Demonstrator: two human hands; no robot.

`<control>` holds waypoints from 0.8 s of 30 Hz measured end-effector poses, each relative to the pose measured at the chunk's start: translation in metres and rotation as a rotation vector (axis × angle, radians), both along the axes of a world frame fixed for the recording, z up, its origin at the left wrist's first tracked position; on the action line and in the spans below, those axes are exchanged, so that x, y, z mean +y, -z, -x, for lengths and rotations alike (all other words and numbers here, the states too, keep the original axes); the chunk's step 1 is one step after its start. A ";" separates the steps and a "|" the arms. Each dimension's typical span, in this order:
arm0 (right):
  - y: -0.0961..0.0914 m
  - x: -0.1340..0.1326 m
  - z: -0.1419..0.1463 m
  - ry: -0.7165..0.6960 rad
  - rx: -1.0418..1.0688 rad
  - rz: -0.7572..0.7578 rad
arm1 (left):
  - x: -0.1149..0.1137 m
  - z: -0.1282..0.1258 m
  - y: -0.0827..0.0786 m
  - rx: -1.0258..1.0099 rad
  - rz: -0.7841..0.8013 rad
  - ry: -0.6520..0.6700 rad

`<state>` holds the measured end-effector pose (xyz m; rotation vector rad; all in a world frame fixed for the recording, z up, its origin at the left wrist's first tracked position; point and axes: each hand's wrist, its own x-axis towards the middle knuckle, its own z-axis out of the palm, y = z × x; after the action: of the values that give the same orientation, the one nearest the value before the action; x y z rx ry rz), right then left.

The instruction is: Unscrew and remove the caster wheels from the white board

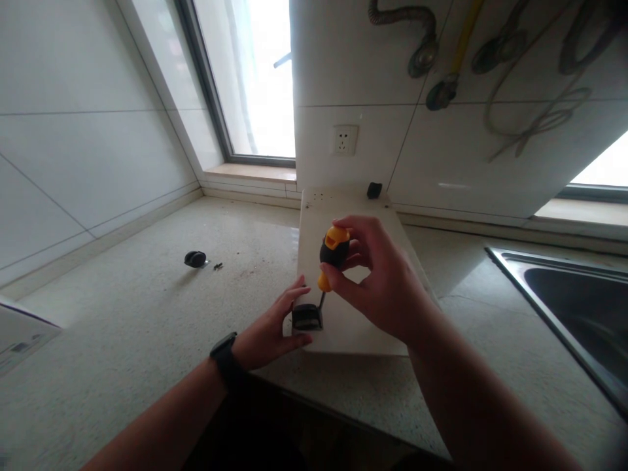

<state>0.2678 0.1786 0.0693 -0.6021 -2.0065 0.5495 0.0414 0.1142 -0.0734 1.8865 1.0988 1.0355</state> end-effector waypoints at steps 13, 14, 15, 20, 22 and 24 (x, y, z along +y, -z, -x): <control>-0.001 0.000 -0.002 -0.024 0.015 0.002 | 0.002 0.001 -0.003 0.025 0.003 -0.015; -0.001 0.000 -0.002 -0.022 0.018 -0.004 | 0.002 0.001 -0.004 0.026 0.000 -0.019; -0.002 -0.001 -0.003 -0.017 0.019 -0.008 | 0.002 0.001 -0.004 0.024 -0.001 -0.023; -0.001 0.001 -0.004 0.019 0.004 -0.014 | 0.002 0.000 -0.006 -0.011 0.019 -0.024; 0.000 0.002 -0.005 0.029 0.005 -0.008 | 0.002 0.000 -0.007 -0.017 0.032 -0.026; 0.000 0.003 -0.005 0.040 0.016 -0.008 | 0.003 0.000 -0.007 -0.019 0.034 -0.028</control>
<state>0.2728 0.1811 0.0692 -0.6297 -1.9768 0.5202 0.0417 0.1168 -0.0661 1.8353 1.1286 1.0419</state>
